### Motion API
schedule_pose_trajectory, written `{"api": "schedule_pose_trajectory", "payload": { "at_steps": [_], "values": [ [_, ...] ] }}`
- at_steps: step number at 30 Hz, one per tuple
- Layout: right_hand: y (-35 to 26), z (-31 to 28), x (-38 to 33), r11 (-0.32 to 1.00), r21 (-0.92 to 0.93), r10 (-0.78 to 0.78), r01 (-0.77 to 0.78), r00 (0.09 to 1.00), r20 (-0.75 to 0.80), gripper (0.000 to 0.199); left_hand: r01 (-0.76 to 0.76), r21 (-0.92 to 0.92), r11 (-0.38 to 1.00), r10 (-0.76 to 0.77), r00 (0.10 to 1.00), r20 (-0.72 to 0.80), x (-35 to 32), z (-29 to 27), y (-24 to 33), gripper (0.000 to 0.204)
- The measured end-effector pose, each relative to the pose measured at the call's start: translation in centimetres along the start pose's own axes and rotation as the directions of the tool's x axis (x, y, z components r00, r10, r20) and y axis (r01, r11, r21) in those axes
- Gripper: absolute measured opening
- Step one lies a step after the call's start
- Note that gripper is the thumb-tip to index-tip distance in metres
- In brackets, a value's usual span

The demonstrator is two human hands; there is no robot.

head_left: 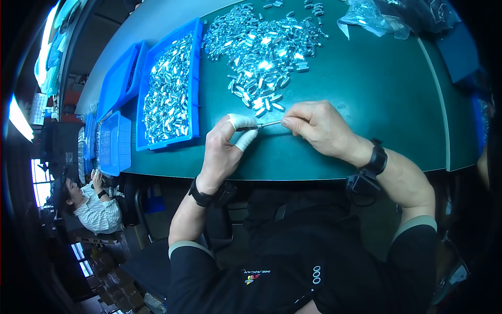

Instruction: Arranging and sorting small metal components on a production workbench.

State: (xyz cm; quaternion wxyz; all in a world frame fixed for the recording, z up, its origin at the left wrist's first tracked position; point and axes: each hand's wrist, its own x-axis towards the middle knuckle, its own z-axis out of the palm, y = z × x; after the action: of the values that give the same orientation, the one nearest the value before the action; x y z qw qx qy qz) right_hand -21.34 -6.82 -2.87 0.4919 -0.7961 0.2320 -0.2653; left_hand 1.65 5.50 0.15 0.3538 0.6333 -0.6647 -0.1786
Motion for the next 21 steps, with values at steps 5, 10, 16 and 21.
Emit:
{"api": "schedule_pose_trajectory", "payload": {
  "at_steps": [5, 10, 16, 21],
  "values": [
    [-0.2, 0.0, -0.1, 0.999, 0.028, 0.015, -0.017, 0.999, 0.044, 0.025, -0.13, 0.057, 0.99, 0.129, 0.991, 0.02, 0.2, 0.6, 0.4, 0.019],
    [-0.7, 0.2, -0.1, 0.997, 0.031, 0.065, -0.071, 0.983, 0.173, 0.031, -0.15, 0.076, 0.986, 0.148, 0.989, 0.029, 0.1, 1.3, 0.8, 0.02],
    [-0.2, 0.4, -0.2, 1.0, -0.01, -0.009, 0.01, 0.993, 0.118, 0.035, -0.193, 0.042, 0.98, 0.191, 0.98, 0.048, 0.1, 1.0, 0.6, 0.02],
    [-0.8, -0.7, 0.1, 0.997, 0.075, 0.035, -0.036, 0.999, 0.011, 0.037, -0.035, 0.243, 0.969, 0.079, 0.982, -0.171, -0.1, -3.9, -1.9, 0.019]
  ]
}}
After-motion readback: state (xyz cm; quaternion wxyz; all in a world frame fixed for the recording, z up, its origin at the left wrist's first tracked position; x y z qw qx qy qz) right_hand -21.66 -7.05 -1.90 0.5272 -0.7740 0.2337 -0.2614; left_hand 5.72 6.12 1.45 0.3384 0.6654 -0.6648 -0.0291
